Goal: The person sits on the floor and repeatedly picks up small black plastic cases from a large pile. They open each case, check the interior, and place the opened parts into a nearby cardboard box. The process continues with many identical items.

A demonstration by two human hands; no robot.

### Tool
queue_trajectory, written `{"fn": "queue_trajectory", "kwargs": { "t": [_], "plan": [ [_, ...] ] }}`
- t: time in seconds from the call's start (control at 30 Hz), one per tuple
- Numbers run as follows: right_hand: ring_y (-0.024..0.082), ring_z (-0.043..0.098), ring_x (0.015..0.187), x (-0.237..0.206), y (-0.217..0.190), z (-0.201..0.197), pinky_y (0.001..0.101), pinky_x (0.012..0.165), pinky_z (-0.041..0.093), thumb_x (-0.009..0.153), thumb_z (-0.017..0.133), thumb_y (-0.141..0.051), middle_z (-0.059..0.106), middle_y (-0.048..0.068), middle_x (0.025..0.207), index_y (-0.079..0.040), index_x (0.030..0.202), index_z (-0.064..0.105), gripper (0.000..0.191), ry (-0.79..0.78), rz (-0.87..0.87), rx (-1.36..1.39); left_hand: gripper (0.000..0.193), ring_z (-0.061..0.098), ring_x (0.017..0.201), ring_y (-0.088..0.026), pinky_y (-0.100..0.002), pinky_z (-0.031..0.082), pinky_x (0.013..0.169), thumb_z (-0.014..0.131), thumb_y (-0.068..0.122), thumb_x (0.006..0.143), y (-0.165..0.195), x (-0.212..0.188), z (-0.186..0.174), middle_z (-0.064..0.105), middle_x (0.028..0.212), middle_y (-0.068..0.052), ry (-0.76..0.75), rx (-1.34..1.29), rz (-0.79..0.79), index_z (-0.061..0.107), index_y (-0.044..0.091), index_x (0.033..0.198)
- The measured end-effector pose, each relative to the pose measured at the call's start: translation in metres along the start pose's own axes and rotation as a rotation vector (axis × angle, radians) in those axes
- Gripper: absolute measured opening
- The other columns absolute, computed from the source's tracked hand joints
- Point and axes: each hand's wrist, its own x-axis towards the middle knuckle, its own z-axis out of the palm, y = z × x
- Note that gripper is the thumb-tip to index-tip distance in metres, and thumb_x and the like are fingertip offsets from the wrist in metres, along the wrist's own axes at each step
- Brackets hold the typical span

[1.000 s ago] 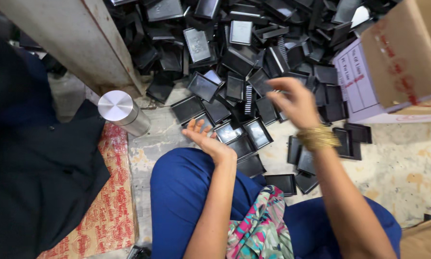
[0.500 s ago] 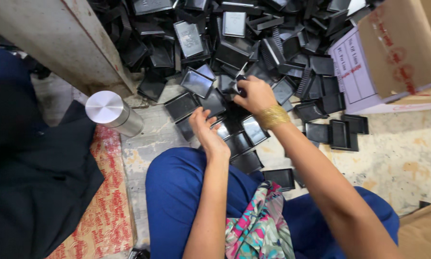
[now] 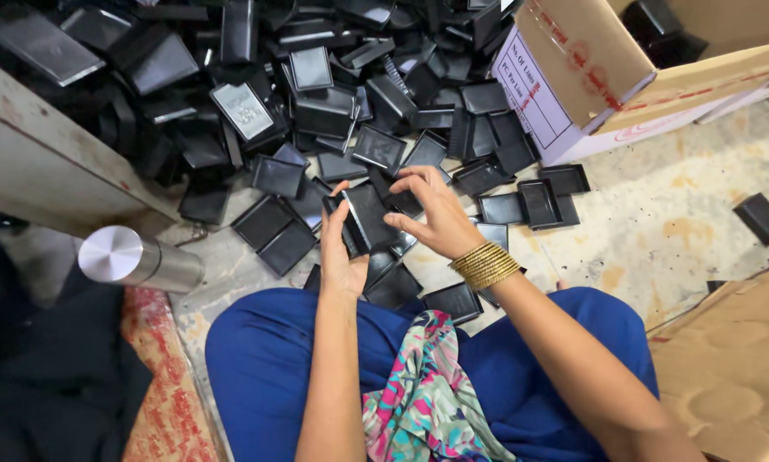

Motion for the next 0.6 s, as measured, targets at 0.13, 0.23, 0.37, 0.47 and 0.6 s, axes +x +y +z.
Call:
{"fn": "queue_trajectory", "kwargs": {
  "t": [0.13,0.23,0.37,0.47,0.6],
  "plan": [
    [0.03,0.063,0.114,-0.006,-0.009,0.02,0.0387,0.097,0.052,0.081,0.084,-0.041,0.062,0.017,0.121,-0.005,0.123,0.059,0.061,-0.056,0.064,0.133,0.049,0.058,0.12,-0.019,-0.037,0.048,0.101,0.045,0.046,0.107,-0.007,0.002,-0.005,0.059,0.132,-0.005,-0.073,-0.016,-0.019,0.049,0.018,0.147],
    [0.029,0.068,0.099,-0.011,-0.003,0.036,0.0385,0.088,0.055,0.078,0.08,-0.039,0.066,0.017,0.108,-0.002,0.122,0.055,0.062,-0.105,0.203,0.209,0.061,0.052,0.13,-0.019,-0.036,0.041,0.112,0.039,0.05,0.107,-0.024,0.008,-0.017,0.053,0.142,-0.005,-0.125,0.111,0.004,0.038,0.016,0.158],
    [0.029,0.071,0.098,-0.014,0.032,0.043,0.0405,0.085,0.056,0.087,0.072,-0.028,0.069,0.019,0.111,-0.001,0.131,0.056,0.053,0.077,0.278,0.213,0.061,0.053,0.127,-0.02,-0.033,0.048,0.102,0.06,0.022,0.103,-0.031,0.012,-0.029,0.048,0.147,-0.011,-0.151,0.434,0.158,0.04,0.007,0.159],
    [0.02,0.071,0.096,-0.015,0.045,0.057,0.0362,0.077,0.062,0.091,0.07,-0.025,0.069,0.014,0.118,-0.001,0.137,0.058,0.053,0.093,0.449,0.583,0.047,0.067,0.103,-0.019,-0.028,0.051,0.081,0.063,0.015,0.103,-0.013,0.008,-0.019,0.062,0.121,-0.012,0.146,0.562,0.339,0.049,0.007,0.147],
    [0.019,0.069,0.106,-0.016,0.018,0.081,0.0338,0.086,0.06,0.096,0.066,-0.025,0.065,0.016,0.134,-0.005,0.153,0.048,0.063,0.166,0.357,0.619,0.044,0.056,0.102,-0.018,-0.028,0.047,0.081,0.068,0.012,0.108,-0.012,0.004,0.004,0.057,0.119,-0.008,0.282,0.727,0.478,0.053,0.004,0.148]
  ]
}}
